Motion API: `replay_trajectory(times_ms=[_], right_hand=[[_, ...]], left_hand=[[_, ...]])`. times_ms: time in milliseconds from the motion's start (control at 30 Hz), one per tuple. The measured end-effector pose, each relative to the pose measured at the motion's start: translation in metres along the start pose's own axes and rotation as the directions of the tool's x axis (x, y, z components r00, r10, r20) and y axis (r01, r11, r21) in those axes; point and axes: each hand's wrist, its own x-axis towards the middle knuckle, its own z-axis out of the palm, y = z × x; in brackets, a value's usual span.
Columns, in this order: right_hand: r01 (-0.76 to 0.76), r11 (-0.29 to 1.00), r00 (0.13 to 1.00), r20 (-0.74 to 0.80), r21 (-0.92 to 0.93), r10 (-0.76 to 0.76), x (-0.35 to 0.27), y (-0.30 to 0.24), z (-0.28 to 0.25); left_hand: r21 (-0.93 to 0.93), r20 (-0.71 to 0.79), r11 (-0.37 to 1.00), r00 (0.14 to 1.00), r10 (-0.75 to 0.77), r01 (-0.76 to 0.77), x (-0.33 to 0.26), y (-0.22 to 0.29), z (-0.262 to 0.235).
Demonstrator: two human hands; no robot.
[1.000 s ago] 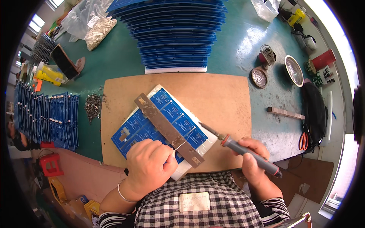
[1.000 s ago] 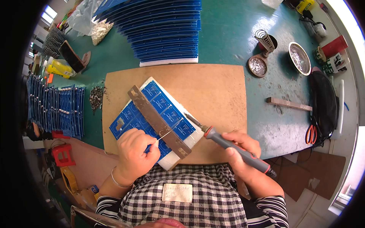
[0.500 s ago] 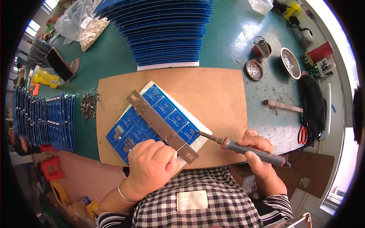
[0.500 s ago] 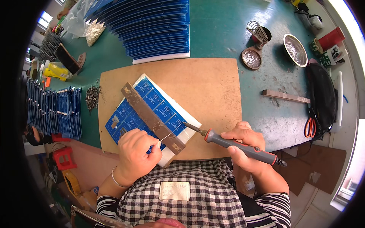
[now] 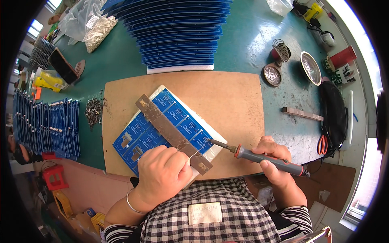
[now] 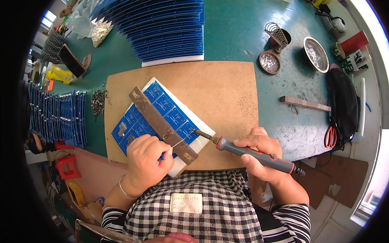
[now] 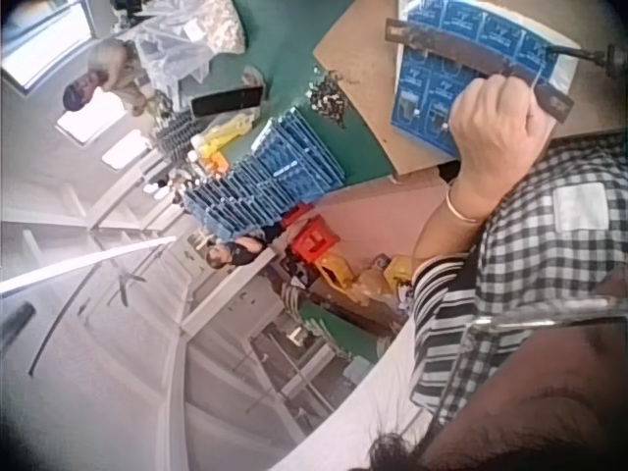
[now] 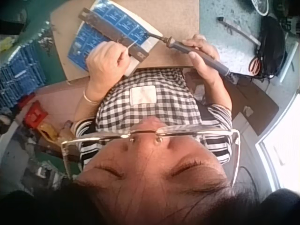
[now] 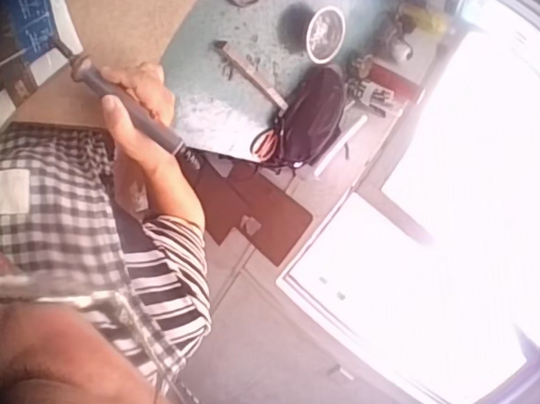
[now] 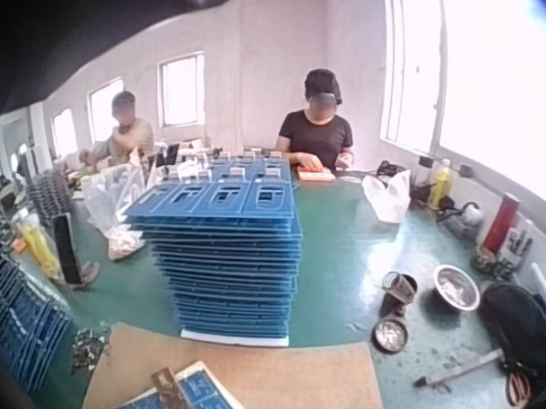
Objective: The person solders components onto a circuit board using a soldering iron, solder wire, and a metal bar. The person then stacks the finished board onto a pile, places a new circuit board onto the work surface, and solders components onto it using the soldering iron and wire.
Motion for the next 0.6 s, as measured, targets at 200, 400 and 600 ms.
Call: replay_trajectory(times_ms=[200, 400, 600], right_hand=[[0.008, 1.0, 1.0, 0.029, -0.018, -0.007, 0.006, -0.001, -0.002], [0.016, 1.0, 0.998, 0.068, -0.025, -0.014, 0.014, -0.004, -0.003], [0.028, 0.999, 0.997, 0.071, -0.022, -0.026, 0.019, -0.003, -0.003]], left_hand=[[-0.006, -0.003, 1.0, 1.0, -0.004, 0.004, 0.002, -0.001, 0.001], [-0.003, -0.016, 1.0, 1.0, -0.004, 0.004, 0.004, -0.003, 0.002], [0.002, -0.003, 1.0, 1.0, -0.015, 0.015, 0.006, -0.002, 0.001]])
